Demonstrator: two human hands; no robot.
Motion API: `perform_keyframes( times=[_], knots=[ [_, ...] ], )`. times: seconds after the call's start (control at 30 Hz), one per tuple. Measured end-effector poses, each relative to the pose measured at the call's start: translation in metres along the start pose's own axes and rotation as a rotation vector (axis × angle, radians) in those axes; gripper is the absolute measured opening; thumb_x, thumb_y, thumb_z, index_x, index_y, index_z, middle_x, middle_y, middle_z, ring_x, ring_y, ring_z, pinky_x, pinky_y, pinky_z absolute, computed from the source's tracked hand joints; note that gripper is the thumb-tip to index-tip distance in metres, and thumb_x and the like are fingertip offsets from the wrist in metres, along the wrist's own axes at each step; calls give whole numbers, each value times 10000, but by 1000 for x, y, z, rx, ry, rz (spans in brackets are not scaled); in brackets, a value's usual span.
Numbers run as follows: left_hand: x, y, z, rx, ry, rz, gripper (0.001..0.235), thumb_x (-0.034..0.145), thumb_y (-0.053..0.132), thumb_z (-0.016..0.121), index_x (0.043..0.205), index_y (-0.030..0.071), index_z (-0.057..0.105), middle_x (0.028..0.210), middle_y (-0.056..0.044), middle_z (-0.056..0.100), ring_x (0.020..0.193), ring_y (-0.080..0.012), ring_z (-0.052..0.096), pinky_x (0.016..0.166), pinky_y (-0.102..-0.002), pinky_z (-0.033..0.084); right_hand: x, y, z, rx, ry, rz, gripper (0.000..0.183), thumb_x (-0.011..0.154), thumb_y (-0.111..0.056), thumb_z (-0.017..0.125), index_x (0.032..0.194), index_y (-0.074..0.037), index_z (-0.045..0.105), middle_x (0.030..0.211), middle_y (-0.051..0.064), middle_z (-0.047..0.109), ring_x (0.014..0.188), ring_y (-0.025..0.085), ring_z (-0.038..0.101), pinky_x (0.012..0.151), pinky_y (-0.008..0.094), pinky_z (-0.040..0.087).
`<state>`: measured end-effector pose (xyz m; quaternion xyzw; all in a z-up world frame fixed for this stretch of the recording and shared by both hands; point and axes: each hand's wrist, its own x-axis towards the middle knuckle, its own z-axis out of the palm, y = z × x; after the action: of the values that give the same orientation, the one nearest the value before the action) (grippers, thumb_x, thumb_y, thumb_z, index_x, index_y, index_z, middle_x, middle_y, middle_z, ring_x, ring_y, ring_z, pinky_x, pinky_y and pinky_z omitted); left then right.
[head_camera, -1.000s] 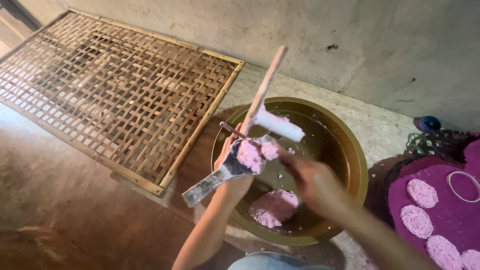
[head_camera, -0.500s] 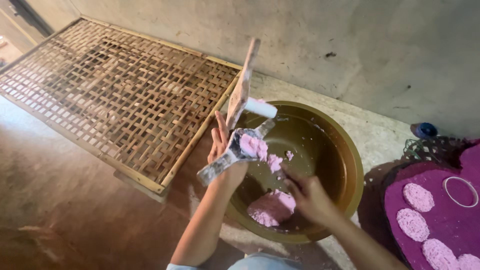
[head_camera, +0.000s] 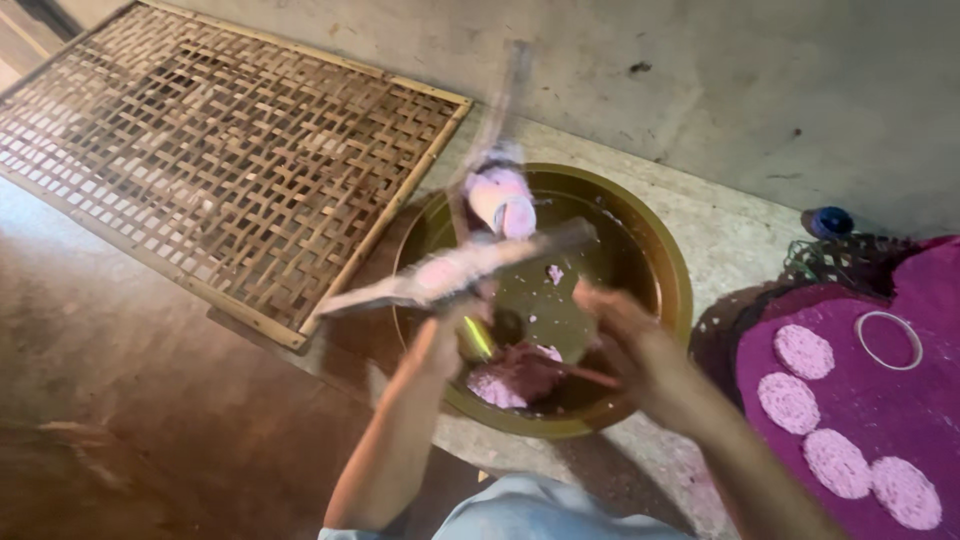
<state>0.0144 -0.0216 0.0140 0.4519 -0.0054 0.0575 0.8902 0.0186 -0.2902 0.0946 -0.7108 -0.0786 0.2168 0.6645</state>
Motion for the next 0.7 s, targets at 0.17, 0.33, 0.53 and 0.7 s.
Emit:
perform_keyframes(
  times=[0.17,0.33,0.53,0.7],
  knots=[
    [-77,-63,106,-357,-370,-813,364,770,-39,691,1133,-32,688,1054,-159,672,979,-266,674,836,-376,580,-42,-17,-32,803,-121,-698,694,1089,-321,533,1658,-277,140,1670,255,314,1477,434,427,1142,555,443],
    [-77,-50,167,403,-918,-117,367,794,-33,686,1157,-55,636,1171,-169,625,1124,-248,571,948,-385,468,-117,-25,-96,840,-201,-597,852,1025,-178,637,1718,-82,151,1485,413,444,1232,488,605,1011,570,539],
    [-96,-37,212,499,-852,-273,238,903,88,787,1085,-3,665,939,-83,708,867,-164,671,774,-358,571,-198,-15,-156,-534,-130,-964,632,1034,-136,537,1594,-253,268,1349,274,689,1156,412,731,974,496,542],
    [-117,-81,255,152,-556,-860,314,1010,134,721,1258,-52,675,997,-75,730,911,-140,694,781,-337,562,-225,15,-166,-878,50,-1222,599,986,-168,568,1532,-213,324,1363,313,590,1267,525,614,1065,441,557]
  ],
)
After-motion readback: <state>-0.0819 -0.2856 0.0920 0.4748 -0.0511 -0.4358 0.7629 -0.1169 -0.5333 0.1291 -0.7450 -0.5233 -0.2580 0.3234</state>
